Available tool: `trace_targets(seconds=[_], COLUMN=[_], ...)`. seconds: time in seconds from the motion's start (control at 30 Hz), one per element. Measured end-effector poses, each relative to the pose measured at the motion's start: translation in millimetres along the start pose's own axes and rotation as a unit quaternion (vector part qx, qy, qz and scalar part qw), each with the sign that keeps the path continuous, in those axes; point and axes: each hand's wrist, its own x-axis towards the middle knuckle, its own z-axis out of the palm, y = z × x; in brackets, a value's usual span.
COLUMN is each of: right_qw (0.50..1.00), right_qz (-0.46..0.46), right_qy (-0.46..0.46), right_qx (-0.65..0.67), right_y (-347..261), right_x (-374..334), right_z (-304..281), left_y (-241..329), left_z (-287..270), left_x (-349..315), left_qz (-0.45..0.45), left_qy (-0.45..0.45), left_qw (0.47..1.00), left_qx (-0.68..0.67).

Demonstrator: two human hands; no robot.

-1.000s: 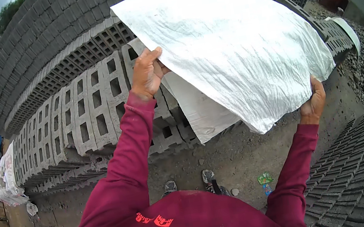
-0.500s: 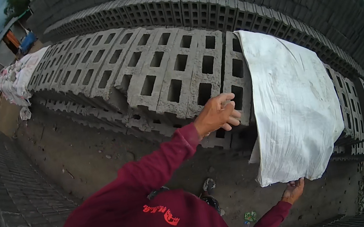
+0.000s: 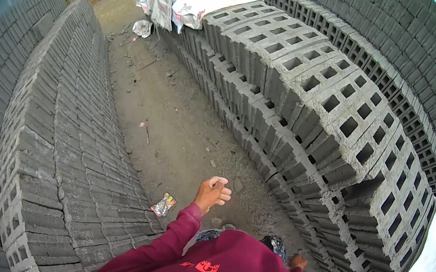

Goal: The person collects empty sacks from the top of stacks of concrete blocks by folding and stacking them together by hand.

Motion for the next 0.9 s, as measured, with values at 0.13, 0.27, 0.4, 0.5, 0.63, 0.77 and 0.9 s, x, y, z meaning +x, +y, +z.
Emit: trace_targets(seconds=[0.13,0.27,0.4,0.5,0.63,0.77,0.9], right_qw=[0.982,0.932,0.899,0.890,0.877,0.870,0.895], right_qz=[-0.070,-0.168,-0.234,-0.261,-0.314,-0.366,-0.346], right_qy=[-0.157,-0.278,-0.344,-0.364,-0.364,-0.325,-0.257], right_qx=[-0.079,-0.162,-0.135,-0.087,-0.021,0.056,0.117], right_y=[-163.3,-306.6,-406.4,-468.4,-583.5,-698.9,-776.0], right_x=[12.4,-23.8,-66.7,-86.0,-123.2,-143.9,-145.6], right_z=[151.0,310.0,460.9,567.1,691.4,790.9,873.7], left_y=[37.2,51.8,65.5,68.9,113.7,173.0,242.5], left_z=[-105.5,-170.6,-226.1,-273.0,-346.6,-428.1,-491.9], left_x=[34.3,86.0,147.3,200.4,249.6,316.8,405.3], left_qz=[0.043,0.065,0.042,0.011,-0.059,-0.035,0.000], left_qy=[0.107,0.143,0.132,0.132,0.114,0.145,0.146], left_qw=[0.990,0.976,0.979,0.983,0.989,0.987,0.987], left_qx=[-0.084,-0.149,-0.151,-0.128,-0.073,-0.066,-0.061])
